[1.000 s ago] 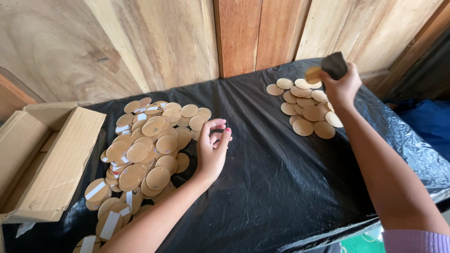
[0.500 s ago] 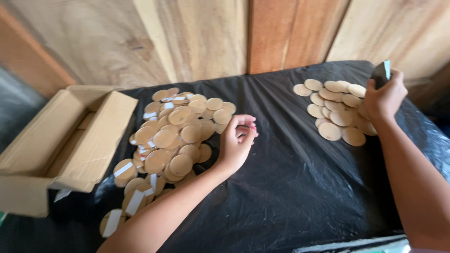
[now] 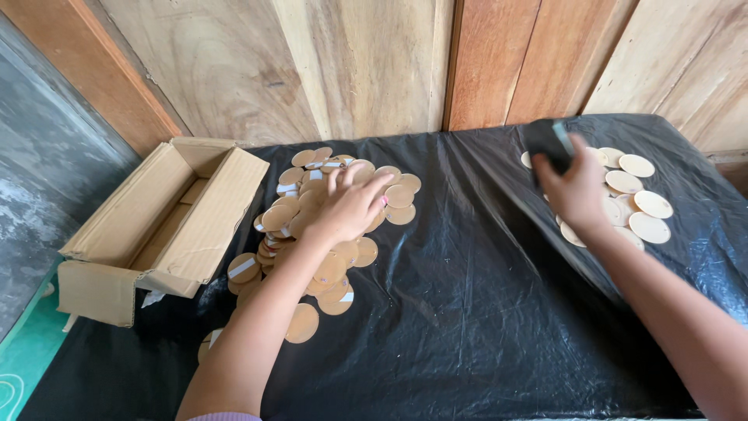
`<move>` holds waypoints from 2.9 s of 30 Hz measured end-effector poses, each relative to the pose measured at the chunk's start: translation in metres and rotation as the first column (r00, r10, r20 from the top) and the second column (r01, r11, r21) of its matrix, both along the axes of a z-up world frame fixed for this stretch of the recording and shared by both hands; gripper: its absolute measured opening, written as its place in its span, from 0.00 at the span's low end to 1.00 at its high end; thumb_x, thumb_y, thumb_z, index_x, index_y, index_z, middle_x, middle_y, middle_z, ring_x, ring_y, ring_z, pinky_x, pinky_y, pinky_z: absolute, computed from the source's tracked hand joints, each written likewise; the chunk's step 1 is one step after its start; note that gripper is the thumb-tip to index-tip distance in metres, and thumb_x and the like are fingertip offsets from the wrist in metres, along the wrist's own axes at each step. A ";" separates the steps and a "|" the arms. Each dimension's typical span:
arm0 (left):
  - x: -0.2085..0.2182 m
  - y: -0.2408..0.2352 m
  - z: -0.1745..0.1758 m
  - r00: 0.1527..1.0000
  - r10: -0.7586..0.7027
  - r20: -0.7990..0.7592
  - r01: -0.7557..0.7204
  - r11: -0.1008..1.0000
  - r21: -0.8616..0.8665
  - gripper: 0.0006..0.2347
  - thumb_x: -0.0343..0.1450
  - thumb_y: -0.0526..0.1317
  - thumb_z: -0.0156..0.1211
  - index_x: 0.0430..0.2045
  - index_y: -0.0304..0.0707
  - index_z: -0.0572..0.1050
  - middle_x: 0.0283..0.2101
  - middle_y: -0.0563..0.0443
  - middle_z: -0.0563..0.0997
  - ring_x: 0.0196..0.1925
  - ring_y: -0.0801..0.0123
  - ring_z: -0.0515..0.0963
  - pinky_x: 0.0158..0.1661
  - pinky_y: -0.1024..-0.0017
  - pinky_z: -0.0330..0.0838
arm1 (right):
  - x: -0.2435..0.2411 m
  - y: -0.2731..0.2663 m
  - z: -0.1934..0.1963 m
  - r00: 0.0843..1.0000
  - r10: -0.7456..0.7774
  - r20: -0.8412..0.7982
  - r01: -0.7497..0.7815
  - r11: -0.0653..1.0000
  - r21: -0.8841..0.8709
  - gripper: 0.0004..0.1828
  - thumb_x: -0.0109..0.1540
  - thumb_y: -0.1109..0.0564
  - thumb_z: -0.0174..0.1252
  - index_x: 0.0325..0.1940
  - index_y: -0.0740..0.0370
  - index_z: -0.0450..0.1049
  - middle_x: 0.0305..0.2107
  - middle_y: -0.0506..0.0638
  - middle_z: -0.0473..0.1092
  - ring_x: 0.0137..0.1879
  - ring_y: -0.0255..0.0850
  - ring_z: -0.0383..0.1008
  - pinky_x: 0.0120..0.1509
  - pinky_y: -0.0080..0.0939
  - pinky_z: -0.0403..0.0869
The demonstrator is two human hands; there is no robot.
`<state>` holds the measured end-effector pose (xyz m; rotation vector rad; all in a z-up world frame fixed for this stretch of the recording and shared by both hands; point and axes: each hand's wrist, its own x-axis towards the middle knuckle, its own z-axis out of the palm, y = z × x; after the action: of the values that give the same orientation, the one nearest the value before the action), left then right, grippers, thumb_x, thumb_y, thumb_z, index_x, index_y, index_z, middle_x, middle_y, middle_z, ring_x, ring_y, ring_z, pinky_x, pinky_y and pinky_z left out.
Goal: The person sands the edges of small circular wooden pieces using a green sanding block. They pick up each piece from a pile on the left, sand it, and place it into a separate pile on the right.
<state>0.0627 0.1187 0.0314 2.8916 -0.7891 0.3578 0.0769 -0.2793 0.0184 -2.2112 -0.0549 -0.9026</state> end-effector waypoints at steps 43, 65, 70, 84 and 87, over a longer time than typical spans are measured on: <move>-0.047 -0.107 -0.028 0.926 -0.316 -0.204 -0.237 -0.068 -0.969 0.17 0.73 0.38 0.62 0.51 0.30 0.65 0.34 0.45 0.73 0.25 0.67 0.82 0.23 0.77 0.81 | -0.106 0.146 0.034 0.915 0.398 0.066 -0.403 0.898 0.175 0.26 0.59 0.72 0.52 0.58 0.56 0.79 0.48 0.57 0.79 0.56 0.56 0.77 0.56 0.53 0.76; -0.057 -0.112 -0.026 0.908 -0.359 -0.215 -0.196 0.090 -0.977 0.07 0.76 0.34 0.54 0.43 0.30 0.67 0.34 0.42 0.72 0.23 0.52 0.85 0.17 0.73 0.80 | -0.100 0.139 0.004 0.850 0.526 0.042 -0.523 0.830 0.195 0.37 0.56 0.78 0.43 0.69 0.62 0.69 0.57 0.64 0.73 0.65 0.61 0.70 0.65 0.55 0.73; -0.052 -0.108 -0.035 0.937 -0.305 -0.171 -0.170 0.029 -0.985 0.09 0.78 0.36 0.50 0.48 0.28 0.64 0.36 0.40 0.72 0.23 0.52 0.84 0.18 0.71 0.80 | -0.106 0.143 0.014 0.836 0.548 0.024 -0.544 0.823 0.161 0.40 0.55 0.78 0.42 0.72 0.63 0.64 0.58 0.66 0.71 0.65 0.63 0.69 0.66 0.57 0.72; -0.064 -0.109 -0.017 0.927 -0.296 -0.231 -0.168 0.222 -0.960 0.07 0.78 0.37 0.47 0.43 0.32 0.63 0.30 0.47 0.70 0.18 0.62 0.82 0.19 0.77 0.76 | -0.100 0.141 0.007 0.821 0.571 0.014 -0.568 0.814 0.121 0.39 0.56 0.78 0.40 0.72 0.67 0.63 0.58 0.68 0.70 0.65 0.63 0.69 0.65 0.55 0.73; -0.064 -0.110 -0.015 0.930 -0.296 -0.218 -0.159 0.211 -0.965 0.07 0.78 0.37 0.47 0.43 0.32 0.63 0.30 0.46 0.70 0.19 0.61 0.82 0.19 0.77 0.76 | -0.093 0.141 0.001 0.820 0.572 0.032 -0.572 0.814 0.100 0.38 0.56 0.78 0.42 0.72 0.68 0.63 0.58 0.69 0.70 0.64 0.64 0.70 0.64 0.55 0.73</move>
<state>-0.0013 0.0083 0.0162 1.5482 -0.3463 0.1710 -0.0164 -0.1387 0.0191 -1.9191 -0.6299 -0.5457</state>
